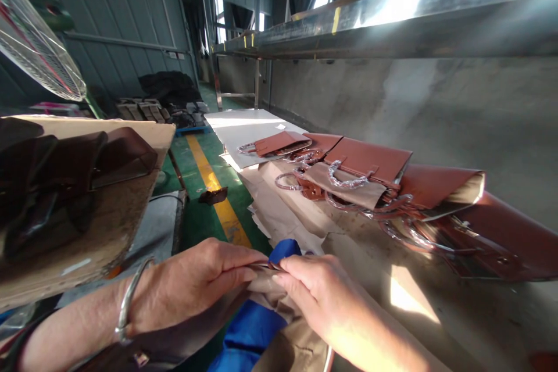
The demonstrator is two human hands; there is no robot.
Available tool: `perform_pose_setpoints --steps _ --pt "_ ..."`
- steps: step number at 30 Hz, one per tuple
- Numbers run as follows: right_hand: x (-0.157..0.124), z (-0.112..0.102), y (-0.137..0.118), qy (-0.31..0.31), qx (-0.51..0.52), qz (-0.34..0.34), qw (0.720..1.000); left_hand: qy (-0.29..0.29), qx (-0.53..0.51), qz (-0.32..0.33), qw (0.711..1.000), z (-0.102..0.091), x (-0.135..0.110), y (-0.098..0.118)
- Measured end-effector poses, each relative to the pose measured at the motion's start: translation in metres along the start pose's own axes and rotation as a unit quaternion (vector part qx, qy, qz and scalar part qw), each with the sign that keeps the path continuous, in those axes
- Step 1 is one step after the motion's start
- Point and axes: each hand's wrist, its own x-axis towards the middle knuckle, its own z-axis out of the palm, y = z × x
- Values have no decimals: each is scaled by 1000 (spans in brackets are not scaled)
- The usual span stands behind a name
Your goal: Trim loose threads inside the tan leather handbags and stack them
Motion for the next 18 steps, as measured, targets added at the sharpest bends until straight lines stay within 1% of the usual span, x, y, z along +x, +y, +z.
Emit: perform_pose_setpoints --steps 3,5,6,8,9,12,15,18 --pt "0 -3 -1 -13 -3 -1 1000 -25 -15 12 1000 -1 2 2" --pt "2 -4 -2 -18 1 0 1000 -24 -21 6 999 0 4 3" --pt "3 -4 -3 -14 8 2 1000 -12 -14 0 1000 1 6 4" --pt "6 -4 -4 0 30 16 999 30 20 -22 999 3 10 6" --pt "6 -4 -5 12 40 32 999 49 40 -32 997 3 12 7" --pt "-2 1 -5 30 57 92 994 82 78 -31 993 5 18 10" --pt "-19 16 0 32 84 128 988 122 105 -30 986 5 18 12" --pt "-34 32 4 53 138 156 977 166 149 -27 974 0 10 18"
